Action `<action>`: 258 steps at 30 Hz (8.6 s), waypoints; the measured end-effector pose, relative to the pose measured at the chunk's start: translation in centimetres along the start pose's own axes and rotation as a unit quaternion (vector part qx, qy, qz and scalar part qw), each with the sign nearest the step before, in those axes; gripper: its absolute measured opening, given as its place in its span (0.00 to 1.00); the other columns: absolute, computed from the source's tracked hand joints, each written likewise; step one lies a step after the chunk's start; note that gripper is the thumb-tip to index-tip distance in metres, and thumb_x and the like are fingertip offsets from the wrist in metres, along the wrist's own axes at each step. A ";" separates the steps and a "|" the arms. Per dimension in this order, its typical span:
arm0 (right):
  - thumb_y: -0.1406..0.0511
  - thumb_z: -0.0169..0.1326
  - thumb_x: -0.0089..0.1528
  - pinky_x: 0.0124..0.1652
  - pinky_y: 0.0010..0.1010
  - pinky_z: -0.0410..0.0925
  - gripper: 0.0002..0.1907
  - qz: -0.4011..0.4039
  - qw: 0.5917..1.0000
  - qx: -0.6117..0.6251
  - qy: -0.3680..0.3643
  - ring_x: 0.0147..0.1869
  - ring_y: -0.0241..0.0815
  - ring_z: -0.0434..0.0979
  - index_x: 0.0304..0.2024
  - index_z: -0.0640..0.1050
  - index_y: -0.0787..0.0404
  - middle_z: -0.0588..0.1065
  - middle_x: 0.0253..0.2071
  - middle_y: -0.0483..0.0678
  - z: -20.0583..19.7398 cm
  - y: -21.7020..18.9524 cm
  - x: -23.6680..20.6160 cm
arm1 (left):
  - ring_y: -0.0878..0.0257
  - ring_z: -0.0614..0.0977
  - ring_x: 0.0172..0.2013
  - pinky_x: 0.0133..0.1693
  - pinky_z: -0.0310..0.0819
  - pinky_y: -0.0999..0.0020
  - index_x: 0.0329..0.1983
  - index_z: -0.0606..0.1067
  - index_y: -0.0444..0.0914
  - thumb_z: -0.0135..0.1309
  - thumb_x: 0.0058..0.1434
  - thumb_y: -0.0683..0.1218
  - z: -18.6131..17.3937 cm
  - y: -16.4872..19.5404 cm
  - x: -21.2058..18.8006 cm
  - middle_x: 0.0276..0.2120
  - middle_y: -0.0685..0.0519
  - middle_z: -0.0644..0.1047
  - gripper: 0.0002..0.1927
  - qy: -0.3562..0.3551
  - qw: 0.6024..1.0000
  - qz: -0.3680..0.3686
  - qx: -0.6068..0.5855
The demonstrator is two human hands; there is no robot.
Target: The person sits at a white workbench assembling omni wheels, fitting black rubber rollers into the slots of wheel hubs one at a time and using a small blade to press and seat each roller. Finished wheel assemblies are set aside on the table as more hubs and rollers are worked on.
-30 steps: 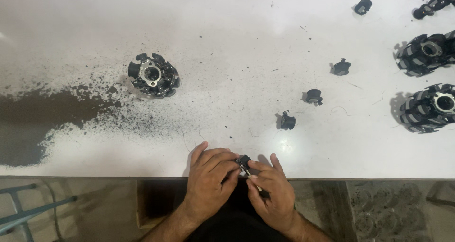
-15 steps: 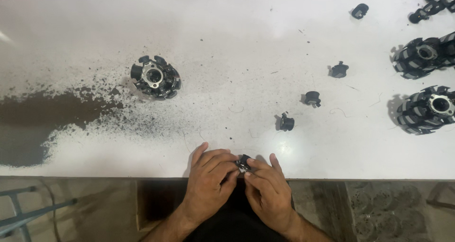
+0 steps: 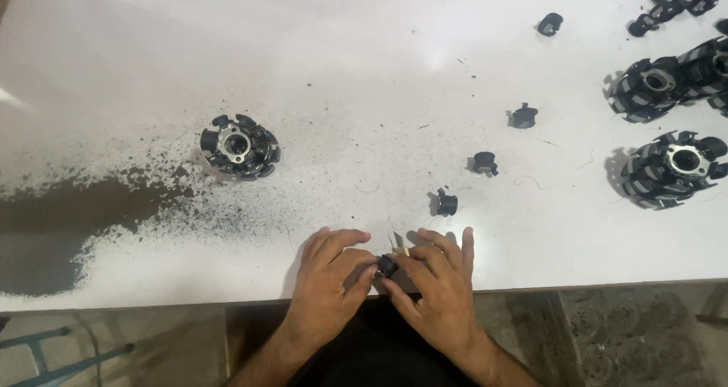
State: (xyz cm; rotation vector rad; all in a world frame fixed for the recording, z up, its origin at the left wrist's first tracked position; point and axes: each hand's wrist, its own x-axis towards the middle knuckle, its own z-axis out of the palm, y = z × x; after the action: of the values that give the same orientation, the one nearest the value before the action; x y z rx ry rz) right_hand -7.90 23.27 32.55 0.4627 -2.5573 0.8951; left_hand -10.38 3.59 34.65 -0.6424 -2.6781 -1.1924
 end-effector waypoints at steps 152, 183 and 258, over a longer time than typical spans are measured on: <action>0.72 0.58 0.59 0.58 0.40 0.70 0.14 0.287 0.914 0.284 0.041 0.63 0.47 0.76 0.48 0.74 0.63 0.77 0.52 0.54 13.3 3.3 -6.5 | 0.44 0.69 0.66 0.64 0.66 0.47 0.47 0.73 0.39 0.64 0.57 0.45 1.6 -9.9 -3.8 0.59 0.42 0.69 0.17 -0.009 0.996 0.086 0.006; 0.72 0.65 0.52 0.57 0.49 0.72 0.13 0.015 0.994 0.103 -0.018 0.47 0.53 0.82 0.38 0.77 0.63 0.79 0.36 0.49 13.2 1.9 -0.8 | 0.48 0.72 0.60 0.63 0.58 0.42 0.34 0.78 0.39 0.64 0.51 0.41 5.3 -12.7 -3.5 0.53 0.47 0.74 0.08 0.048 0.998 -0.036 0.014; 0.74 0.65 0.54 0.56 0.45 0.75 0.14 0.008 0.995 0.093 0.032 0.47 0.49 0.84 0.40 0.76 0.63 0.80 0.40 0.51 12.4 -0.7 0.1 | 0.48 0.72 0.61 0.61 0.66 0.50 0.38 0.80 0.38 0.64 0.54 0.40 3.1 -11.7 -3.5 0.55 0.47 0.75 0.08 0.104 0.994 -0.039 -0.020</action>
State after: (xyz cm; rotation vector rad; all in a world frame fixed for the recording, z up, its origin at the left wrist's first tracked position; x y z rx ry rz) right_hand -10.78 14.72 23.99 0.4600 -2.4336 1.1425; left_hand -12.23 -2.25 23.59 -0.3970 -2.5330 -1.2583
